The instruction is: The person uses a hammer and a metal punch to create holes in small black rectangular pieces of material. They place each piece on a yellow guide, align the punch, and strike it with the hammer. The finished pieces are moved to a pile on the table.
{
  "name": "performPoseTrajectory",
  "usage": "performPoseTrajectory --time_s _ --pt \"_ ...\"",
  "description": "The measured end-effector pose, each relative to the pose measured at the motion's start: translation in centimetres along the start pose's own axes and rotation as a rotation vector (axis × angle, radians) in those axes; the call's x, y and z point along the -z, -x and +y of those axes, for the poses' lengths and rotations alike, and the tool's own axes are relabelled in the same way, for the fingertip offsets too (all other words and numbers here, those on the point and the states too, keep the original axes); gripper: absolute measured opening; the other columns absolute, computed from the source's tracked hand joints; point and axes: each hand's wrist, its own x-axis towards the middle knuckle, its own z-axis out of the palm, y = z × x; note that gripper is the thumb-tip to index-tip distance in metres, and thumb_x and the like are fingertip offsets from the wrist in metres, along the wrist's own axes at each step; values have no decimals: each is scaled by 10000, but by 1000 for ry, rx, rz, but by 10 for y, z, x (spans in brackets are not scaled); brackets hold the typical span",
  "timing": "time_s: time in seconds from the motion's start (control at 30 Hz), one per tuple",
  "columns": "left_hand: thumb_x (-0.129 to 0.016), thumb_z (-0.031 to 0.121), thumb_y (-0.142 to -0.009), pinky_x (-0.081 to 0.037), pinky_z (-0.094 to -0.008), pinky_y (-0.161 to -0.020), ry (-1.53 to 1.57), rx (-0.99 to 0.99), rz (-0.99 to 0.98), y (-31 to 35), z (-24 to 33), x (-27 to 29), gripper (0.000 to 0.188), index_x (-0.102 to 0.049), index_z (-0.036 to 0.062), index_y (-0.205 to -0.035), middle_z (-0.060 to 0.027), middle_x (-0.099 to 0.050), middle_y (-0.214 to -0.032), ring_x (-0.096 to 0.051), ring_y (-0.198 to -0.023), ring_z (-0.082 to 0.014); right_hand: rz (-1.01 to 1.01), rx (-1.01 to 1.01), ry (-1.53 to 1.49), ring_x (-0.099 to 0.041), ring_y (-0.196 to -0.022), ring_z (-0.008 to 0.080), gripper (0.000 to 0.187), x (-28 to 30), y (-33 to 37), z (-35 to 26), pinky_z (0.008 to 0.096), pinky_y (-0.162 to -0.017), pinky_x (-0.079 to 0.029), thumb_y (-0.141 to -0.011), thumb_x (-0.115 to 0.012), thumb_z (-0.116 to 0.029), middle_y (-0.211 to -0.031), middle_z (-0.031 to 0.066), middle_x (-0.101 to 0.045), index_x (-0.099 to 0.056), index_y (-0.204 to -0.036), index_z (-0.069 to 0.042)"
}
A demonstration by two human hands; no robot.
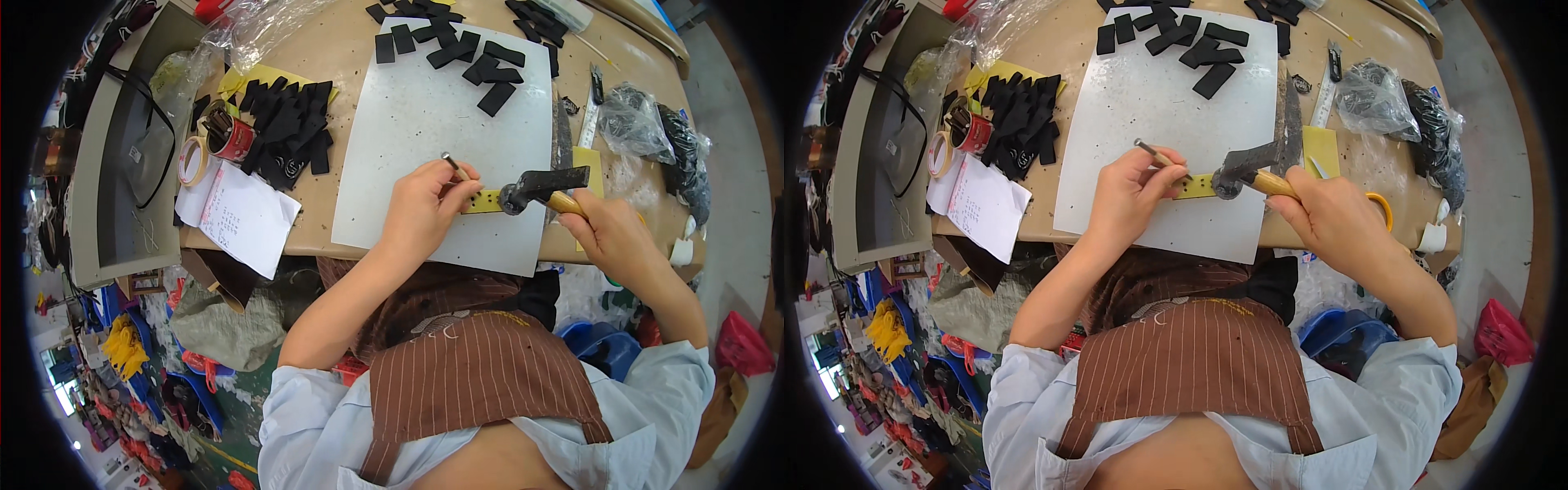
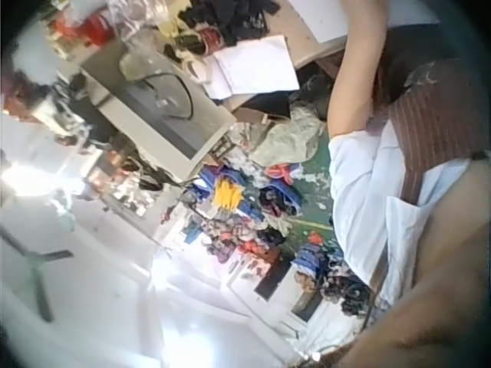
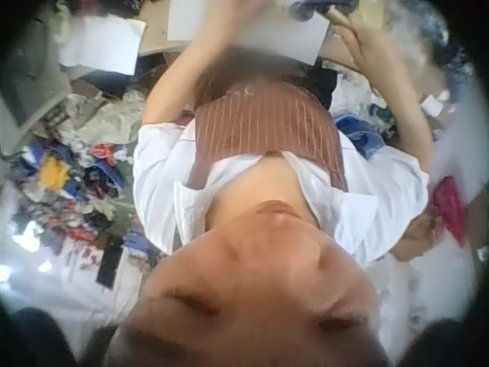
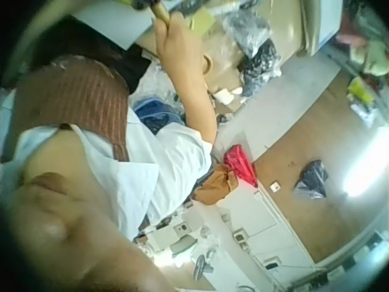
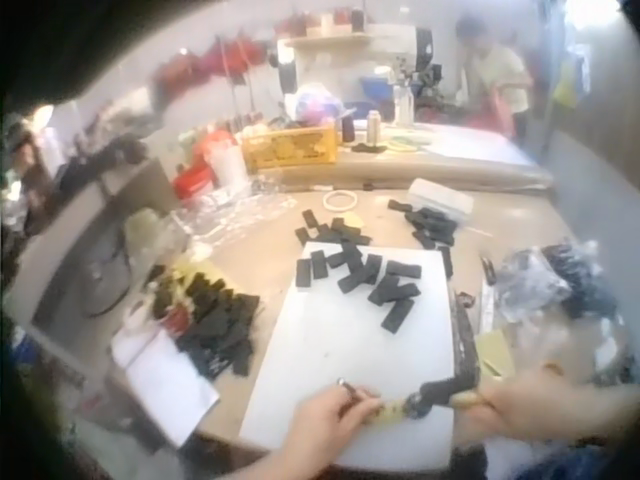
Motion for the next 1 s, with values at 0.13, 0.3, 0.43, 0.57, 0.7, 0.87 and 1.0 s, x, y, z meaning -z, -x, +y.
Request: performPoseTrajectory --time_s 0.13,0.3,0.43,0.57,0.7,0.87,1.0 --pt "-629 25 -923 -591 -251 -667 -126 -124 35 4 -2 -1 74 -610 -44 -943 -65 -648 -935 -662 -766 -113 4 28 -13 -562 -650 447 327 1 -1 3 504 -577 -415 -964 -565 -325 -640 218 -552 -471 -863 -29" --pt "-631 17 -913 -568 -272 -626 -246 -260 86 6 -7 -5 77 -587 -44 -898 -84 -637 -904 -648 -701 -147 -61 14 -11 -551 -647 433 325 16 -8 0 492 -589 -410 -965 -566 -307 -647 231 -536 -498 -852 -9" --pt "-645 26 -899 -529 -301 -596 -374 -358 142 10 -9 -2 99 -572 -34 -871 -98 -633 -865 -639 -677 -190 458 -13 -241 -523 -550 209 272 52 -7 0 370 -570 -450 -993 -511 -270 -597 91 -523 -567 -861 -39" --pt "-657 39 -891 -518 -315 -596 -368 -405 114 7 -9 -8 115 -568 -25 -857 -108 -639 -864 -642 -682 -212 508 270 -899 -418 -504 42 313 148 23 10 208 -540 -448 -1021 -448 -285 -609 -40 -443 -568 -833 -66" --pt "-669 53 -884 -519 -334 -601 -419 -497 99 6 -7 -11 127 -559 -10 -878 -117 -641 -870 -633 -673 -246 321 427 -465 -424 -486 52 265 123 15 1 246 -486 -424 -1012 -483 -263 -605 -36 -457 -561 -852 -66" --pt "-685 73 -877 -507 -353 -598 -451 -348 168 4 -13 -8 188 -515 -6 -885 -123 -634 -857 -616 -668 -282 318 117 -489 -404 -506 15 293 53 -14 -9 202 -454 -316 -1021 -497 -360 -610 -87 -453 -595 -948 -94" --pt "-683 76 -880 -500 -343 -593 -406 -396 114 3 -7 -9 209 -495 -11 -851 -121 -639 -863 -615 -663 -268 510 40 -629 -357 -474 -2 352 101 3 4 170 -405 -234 -1022 -479 -412 -605 -86 -446 -609 -1001 -86"
